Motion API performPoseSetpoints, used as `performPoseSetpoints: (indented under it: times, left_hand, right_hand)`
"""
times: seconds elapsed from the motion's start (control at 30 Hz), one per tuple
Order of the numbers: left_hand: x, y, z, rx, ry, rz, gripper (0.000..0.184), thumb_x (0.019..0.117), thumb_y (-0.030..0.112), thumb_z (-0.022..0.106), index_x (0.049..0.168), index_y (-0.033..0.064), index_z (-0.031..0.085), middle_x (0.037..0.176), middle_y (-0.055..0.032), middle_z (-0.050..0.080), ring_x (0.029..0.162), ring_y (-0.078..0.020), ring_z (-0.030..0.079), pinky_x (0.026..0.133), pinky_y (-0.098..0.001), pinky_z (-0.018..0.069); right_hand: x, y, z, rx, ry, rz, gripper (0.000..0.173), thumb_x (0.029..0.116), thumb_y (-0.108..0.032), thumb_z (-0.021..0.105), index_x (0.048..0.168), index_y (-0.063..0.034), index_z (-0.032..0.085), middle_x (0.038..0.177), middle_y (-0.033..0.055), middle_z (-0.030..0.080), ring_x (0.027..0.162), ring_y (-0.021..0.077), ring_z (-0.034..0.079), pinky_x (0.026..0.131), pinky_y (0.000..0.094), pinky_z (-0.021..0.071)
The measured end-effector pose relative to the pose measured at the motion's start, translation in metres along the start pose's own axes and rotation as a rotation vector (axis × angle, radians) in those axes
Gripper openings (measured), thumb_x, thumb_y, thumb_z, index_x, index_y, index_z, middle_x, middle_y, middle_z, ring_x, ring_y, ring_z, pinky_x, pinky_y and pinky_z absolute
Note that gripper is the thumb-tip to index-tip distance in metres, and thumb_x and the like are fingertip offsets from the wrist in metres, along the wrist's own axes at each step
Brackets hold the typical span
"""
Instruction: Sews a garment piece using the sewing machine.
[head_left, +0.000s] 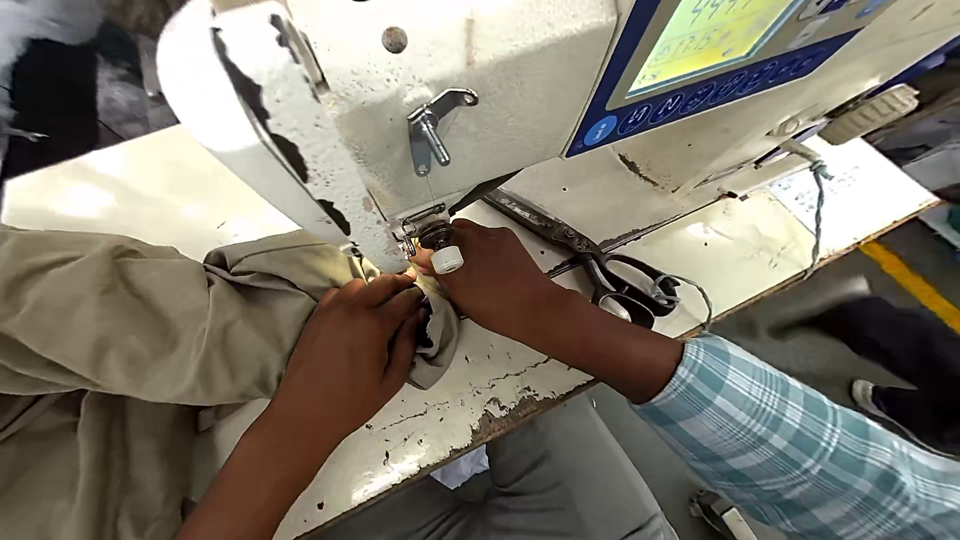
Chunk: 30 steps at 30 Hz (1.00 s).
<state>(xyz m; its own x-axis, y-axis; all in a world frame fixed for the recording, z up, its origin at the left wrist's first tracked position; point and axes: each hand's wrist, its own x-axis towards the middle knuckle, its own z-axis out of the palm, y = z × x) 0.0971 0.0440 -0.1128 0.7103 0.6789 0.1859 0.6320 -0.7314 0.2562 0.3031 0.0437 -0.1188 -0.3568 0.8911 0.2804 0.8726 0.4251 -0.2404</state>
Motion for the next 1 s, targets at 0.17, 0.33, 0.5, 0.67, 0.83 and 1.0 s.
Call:
performPoseSetpoints:
  times: [0.17,0.33,0.5,0.67,0.83,1.0]
  left_hand:
    - [0.009,-0.017,-0.001,0.010,0.005,0.072,0.043,0.1016,0.031,0.040,0.114,0.0135,0.077,0.107,-0.0027,0.072,0.096,-0.0211,0.067,0.079,-0.0441,0.0524]
    - [0.013,-0.024,-0.001,0.062,-0.018,0.126,0.042,0.1018,0.028,0.038,0.113,0.0114,0.076,0.107,-0.0045,0.072,0.097,-0.0245,0.067,0.082,-0.0467,0.0521]
    - [-0.016,0.006,-0.022,0.255,0.147,0.245,0.039,0.0962,0.019,0.044,0.112,0.0085,0.077,0.118,-0.0079,0.074,0.086,-0.0279,0.068,0.073,-0.0479,0.0527]
    - [-0.017,-0.011,-0.039,0.197,-0.121,0.261,0.041,0.0965,0.045,0.062,0.123,0.0150,0.072,0.125,-0.0026,0.071,0.101,-0.0235,0.072,0.081,-0.0465,0.0605]
    - [-0.012,0.041,-0.035,0.397,-0.011,0.263,0.008,0.0916,0.006,0.067,0.091,0.0032,0.074,0.093,-0.0147,0.071,0.069,-0.0297,0.069,0.060,-0.0444,0.0584]
    - [-0.056,0.051,-0.041,0.231,0.025,0.270,0.047,0.0902,0.010,0.069,0.134,0.0249,0.067,0.134,-0.0051,0.067,0.087,-0.0259,0.072,0.069,-0.0440,0.0589]
  right_hand:
    - [0.005,0.004,0.005,0.076,0.057,0.032,0.017,0.0978,-0.015,0.064,0.091,-0.0039,0.075,0.096,0.0139,0.071,0.087,0.0311,0.070,0.065,0.0447,0.0561]
    - [0.007,0.009,0.015,0.107,0.120,0.040,0.015,0.0957,-0.013,0.064,0.090,-0.0040,0.075,0.094,0.0148,0.070,0.086,0.0321,0.070,0.065,0.0467,0.0559]
    - [-0.020,0.022,0.017,0.297,0.245,-0.135,0.021,0.0972,-0.009,0.059,0.107,-0.0111,0.078,0.119,0.0083,0.071,0.099,0.0253,0.069,0.082,0.0435,0.0591]
    - [-0.056,0.011,0.017,0.430,0.083,-0.205,0.048,0.0828,-0.009,0.059,0.130,-0.0133,0.069,0.110,-0.0013,0.070,0.080,0.0094,0.066,0.066,0.0324,0.0577]
    - [-0.048,-0.002,0.016,0.479,0.012,-0.029,0.046,0.0693,-0.031,0.083,0.112,-0.0168,0.072,0.095,-0.0027,0.070,0.080,0.0132,0.068,0.063,0.0438,0.0584]
    - [-0.065,-0.002,0.025,0.500,0.073,-0.123,0.016,0.0699,-0.020,0.079,0.083,-0.0132,0.073,0.090,-0.0018,0.071,0.079,0.0132,0.067,0.067,0.0402,0.0532]
